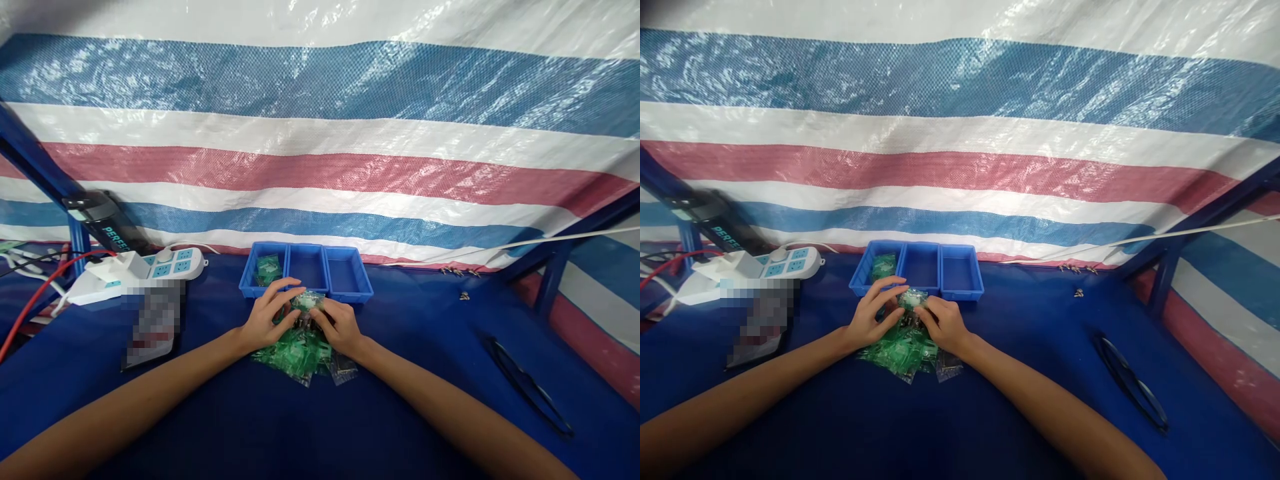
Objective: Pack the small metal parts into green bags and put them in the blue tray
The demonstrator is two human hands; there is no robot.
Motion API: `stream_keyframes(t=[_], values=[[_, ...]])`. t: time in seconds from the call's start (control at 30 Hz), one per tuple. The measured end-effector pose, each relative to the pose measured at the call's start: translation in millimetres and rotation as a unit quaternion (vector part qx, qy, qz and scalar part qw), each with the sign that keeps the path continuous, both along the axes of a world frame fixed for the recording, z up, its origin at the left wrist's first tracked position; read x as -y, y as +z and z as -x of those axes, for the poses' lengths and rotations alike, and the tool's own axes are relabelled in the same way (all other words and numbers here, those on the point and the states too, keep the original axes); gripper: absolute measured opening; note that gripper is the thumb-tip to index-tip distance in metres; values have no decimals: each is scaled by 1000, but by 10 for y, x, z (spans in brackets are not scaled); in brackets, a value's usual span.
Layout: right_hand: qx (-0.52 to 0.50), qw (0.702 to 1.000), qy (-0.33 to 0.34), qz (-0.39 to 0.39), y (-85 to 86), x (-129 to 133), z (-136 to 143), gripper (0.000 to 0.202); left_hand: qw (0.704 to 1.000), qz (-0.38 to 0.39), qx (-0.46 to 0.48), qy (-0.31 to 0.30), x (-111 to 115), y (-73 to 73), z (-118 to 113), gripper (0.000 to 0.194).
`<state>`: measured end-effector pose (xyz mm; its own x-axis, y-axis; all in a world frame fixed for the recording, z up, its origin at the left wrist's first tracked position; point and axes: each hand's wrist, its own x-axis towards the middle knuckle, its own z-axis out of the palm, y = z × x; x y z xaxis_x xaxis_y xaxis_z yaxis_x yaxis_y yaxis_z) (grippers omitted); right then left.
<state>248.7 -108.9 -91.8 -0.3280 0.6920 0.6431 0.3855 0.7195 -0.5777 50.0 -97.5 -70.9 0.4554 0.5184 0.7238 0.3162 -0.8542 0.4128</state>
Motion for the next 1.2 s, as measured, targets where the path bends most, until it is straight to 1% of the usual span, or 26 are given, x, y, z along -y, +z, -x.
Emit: stream_keyframes(t=[0.27,0.5,0.7,0.9,1.2], values=[[5,1000,1,-4,4,1,0,30,1000,19,-8,13,3,-21,17,45],[6,1000,3,-4,5,7,-2,30,1000,-5,-12,6,-1,13,6,45],[3,1000,0,-16,17,5,2,32,1000,-10,-7,4,-12,8,0,40],[6,1000,4,-17,26,8,1,32,1000,-10,5,-13,-9,11,-5,35],[2,1000,15,-13,35,10,0,31,1000,-15,13,12,-9,-31,-1,31]])
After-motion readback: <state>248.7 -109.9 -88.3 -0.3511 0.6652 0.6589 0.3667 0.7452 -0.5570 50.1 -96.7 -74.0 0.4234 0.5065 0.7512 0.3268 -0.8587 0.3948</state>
